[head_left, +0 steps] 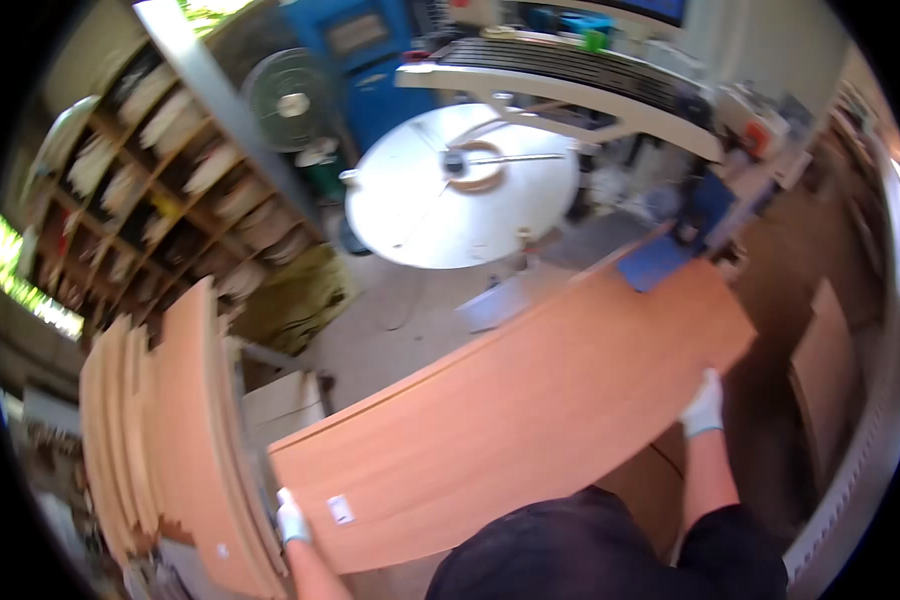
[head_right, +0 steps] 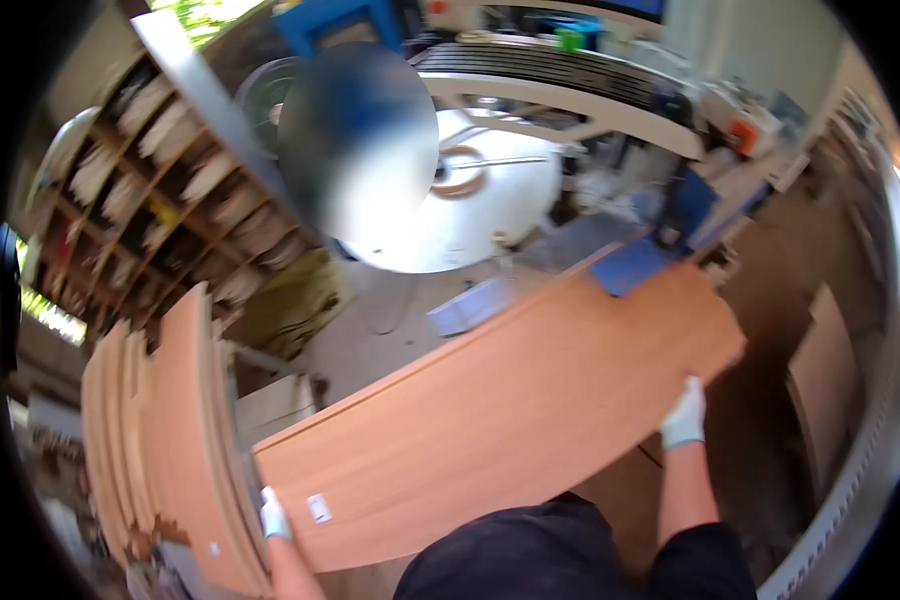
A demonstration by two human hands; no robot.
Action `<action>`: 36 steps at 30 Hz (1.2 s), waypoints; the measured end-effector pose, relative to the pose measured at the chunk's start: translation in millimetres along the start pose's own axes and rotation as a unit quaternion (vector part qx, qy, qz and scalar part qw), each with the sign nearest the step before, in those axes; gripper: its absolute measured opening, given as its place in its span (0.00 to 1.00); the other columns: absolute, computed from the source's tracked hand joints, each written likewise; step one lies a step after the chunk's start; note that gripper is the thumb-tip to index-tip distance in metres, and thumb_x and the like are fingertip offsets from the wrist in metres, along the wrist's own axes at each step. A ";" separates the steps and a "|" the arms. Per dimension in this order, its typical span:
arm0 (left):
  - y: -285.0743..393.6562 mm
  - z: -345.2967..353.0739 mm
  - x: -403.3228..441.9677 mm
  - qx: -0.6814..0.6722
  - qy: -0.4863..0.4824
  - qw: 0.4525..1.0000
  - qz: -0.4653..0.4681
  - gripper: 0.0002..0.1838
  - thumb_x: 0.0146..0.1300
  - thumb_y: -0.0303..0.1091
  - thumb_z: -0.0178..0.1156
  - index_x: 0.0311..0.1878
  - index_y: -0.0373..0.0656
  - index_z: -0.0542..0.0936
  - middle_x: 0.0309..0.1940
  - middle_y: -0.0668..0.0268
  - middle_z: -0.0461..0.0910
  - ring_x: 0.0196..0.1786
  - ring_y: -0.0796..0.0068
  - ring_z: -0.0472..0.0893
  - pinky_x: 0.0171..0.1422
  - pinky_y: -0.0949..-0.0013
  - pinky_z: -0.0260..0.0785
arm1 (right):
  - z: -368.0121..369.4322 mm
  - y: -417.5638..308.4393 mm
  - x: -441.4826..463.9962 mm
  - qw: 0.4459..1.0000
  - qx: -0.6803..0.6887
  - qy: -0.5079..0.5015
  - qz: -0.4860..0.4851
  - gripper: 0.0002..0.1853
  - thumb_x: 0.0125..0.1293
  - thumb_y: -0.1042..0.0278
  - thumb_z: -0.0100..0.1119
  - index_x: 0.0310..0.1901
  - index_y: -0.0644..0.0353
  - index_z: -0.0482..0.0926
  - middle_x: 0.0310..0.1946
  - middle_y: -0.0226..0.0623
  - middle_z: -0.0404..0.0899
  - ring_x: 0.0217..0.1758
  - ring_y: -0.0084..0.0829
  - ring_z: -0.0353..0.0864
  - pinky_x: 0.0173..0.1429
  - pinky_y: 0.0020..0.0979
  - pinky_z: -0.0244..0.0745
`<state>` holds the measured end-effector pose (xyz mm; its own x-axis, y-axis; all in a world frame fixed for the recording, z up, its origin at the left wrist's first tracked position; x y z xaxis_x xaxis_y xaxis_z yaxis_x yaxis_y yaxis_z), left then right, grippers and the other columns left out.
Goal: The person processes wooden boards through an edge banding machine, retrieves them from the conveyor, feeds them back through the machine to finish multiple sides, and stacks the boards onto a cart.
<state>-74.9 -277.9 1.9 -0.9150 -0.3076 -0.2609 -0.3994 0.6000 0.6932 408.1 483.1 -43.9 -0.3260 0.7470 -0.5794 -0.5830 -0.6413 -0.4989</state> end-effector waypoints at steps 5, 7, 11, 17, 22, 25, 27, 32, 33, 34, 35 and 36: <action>-34.1 44.1 9.1 0.014 -0.044 0.998 -0.045 0.43 0.74 0.63 0.40 0.52 0.22 0.79 0.51 0.41 0.82 0.56 0.49 0.80 0.62 0.55 0.68 | 14.0 -37.9 21.3 0.997 0.028 -0.004 -0.078 0.38 0.75 0.37 0.32 0.75 0.60 0.58 0.75 0.41 0.60 0.76 0.47 0.59 0.78 0.48 0.56; 10.6 54.8 -30.8 -0.032 -0.054 0.998 0.020 0.37 0.75 0.57 0.42 0.49 0.24 0.80 0.43 0.46 0.84 0.47 0.55 0.81 0.54 0.56 0.70 | 18.6 -50.9 23.5 0.993 -0.004 0.021 -0.113 0.37 0.76 0.39 0.28 0.75 0.59 0.57 0.76 0.41 0.59 0.77 0.48 0.59 0.78 0.46 0.56; 19.8 80.8 -60.5 -0.119 -0.079 0.989 0.021 0.31 0.76 0.53 0.44 0.44 0.28 0.81 0.39 0.49 0.84 0.43 0.56 0.81 0.52 0.56 0.70 | 22.9 -64.4 20.5 0.983 -0.057 0.008 -0.173 0.35 0.77 0.42 0.30 0.75 0.60 0.57 0.75 0.42 0.59 0.75 0.48 0.61 0.77 0.45 0.60; 31.3 120.2 -82.9 -0.062 -0.084 0.992 0.065 0.27 0.77 0.49 0.44 0.45 0.30 0.79 0.41 0.45 0.82 0.45 0.49 0.79 0.53 0.57 0.70 | -47.1 -86.8 82.5 0.968 -0.100 -0.010 -0.231 0.28 0.79 0.55 0.40 0.70 0.67 0.63 0.70 0.45 0.67 0.69 0.46 0.69 0.74 0.42 0.65; 63.3 154.7 -91.5 -0.085 -0.131 0.981 0.116 0.26 0.77 0.48 0.45 0.46 0.31 0.79 0.39 0.50 0.83 0.45 0.58 0.80 0.52 0.59 0.70 | -5.9 -71.2 44.0 0.967 -0.121 0.025 -0.223 0.26 0.77 0.57 0.39 0.69 0.64 0.64 0.68 0.43 0.68 0.69 0.43 0.69 0.72 0.42 0.68; 104.7 181.5 -92.5 -0.148 -0.195 0.967 0.075 0.22 0.76 0.47 0.49 0.48 0.33 0.79 0.41 0.57 0.83 0.47 0.67 0.80 0.54 0.65 0.71 | -24.1 -55.5 47.1 0.975 -0.101 0.046 -0.191 0.25 0.75 0.59 0.36 0.68 0.62 0.65 0.66 0.42 0.69 0.69 0.42 0.70 0.72 0.42 0.68; 128.5 213.2 -85.2 -0.326 -0.263 0.908 0.014 0.20 0.74 0.45 0.54 0.51 0.35 0.78 0.46 0.61 0.82 0.49 0.69 0.80 0.57 0.66 0.71 | -12.4 -36.7 27.5 0.968 -0.149 0.000 -0.202 0.26 0.74 0.59 0.36 0.67 0.63 0.66 0.66 0.43 0.70 0.69 0.42 0.70 0.71 0.43 0.69; 167.0 262.7 -93.5 -0.459 -0.397 0.791 -0.078 0.17 0.72 0.42 0.58 0.53 0.38 0.78 0.50 0.61 0.82 0.52 0.66 0.81 0.61 0.58 0.75 | -30.3 4.4 -5.2 0.932 -0.273 -0.014 -0.238 0.27 0.78 0.55 0.30 0.66 0.67 0.67 0.65 0.43 0.71 0.67 0.41 0.72 0.72 0.42 0.68; 170.8 269.2 -98.7 -0.469 -0.406 0.782 -0.068 0.18 0.72 0.42 0.58 0.54 0.38 0.78 0.51 0.61 0.82 0.53 0.65 0.81 0.61 0.57 0.75 | -26.9 16.2 -15.1 0.935 -0.268 0.001 -0.232 0.28 0.78 0.54 0.29 0.66 0.67 0.67 0.65 0.43 0.71 0.67 0.41 0.72 0.72 0.41 0.68; 173.3 275.7 -103.7 -0.467 -0.412 0.779 -0.071 0.18 0.72 0.42 0.58 0.54 0.38 0.78 0.51 0.61 0.82 0.53 0.65 0.81 0.61 0.57 0.75 | -16.6 29.7 -29.7 0.949 -0.249 -0.016 -0.195 0.27 0.78 0.55 0.30 0.66 0.67 0.67 0.66 0.42 0.71 0.68 0.41 0.72 0.72 0.42 0.67; 176.6 280.1 -108.9 -0.451 -0.416 0.788 -0.048 0.18 0.72 0.44 0.58 0.53 0.38 0.79 0.49 0.62 0.82 0.51 0.68 0.81 0.58 0.60 0.75 | -16.6 40.0 -39.1 0.952 -0.243 -0.010 -0.188 0.26 0.75 0.56 0.34 0.68 0.61 0.64 0.68 0.40 0.67 0.70 0.41 0.69 0.73 0.45 0.66; 181.0 284.1 -112.8 -0.436 -0.419 0.796 -0.023 0.19 0.73 0.46 0.57 0.53 0.39 0.79 0.47 0.63 0.83 0.49 0.70 0.81 0.55 0.62 0.76 | -9.4 55.4 -50.3 0.964 -0.211 0.007 -0.163 0.26 0.75 0.56 0.34 0.68 0.61 0.64 0.68 0.40 0.67 0.70 0.41 0.68 0.73 0.45 0.66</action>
<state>-60.0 75.2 -34.0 -0.7631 0.5049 -0.4035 -0.5769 -0.2506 0.7774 399.2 408.4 -48.4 -0.1650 0.9203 -0.3548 -0.2977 -0.3894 -0.8716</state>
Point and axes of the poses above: each hand's wrist, its own x-axis towards the middle knuckle, its own z-axis out of the palm, y = z × x, the point moved 6 cm from there along x, towards the middle knuckle
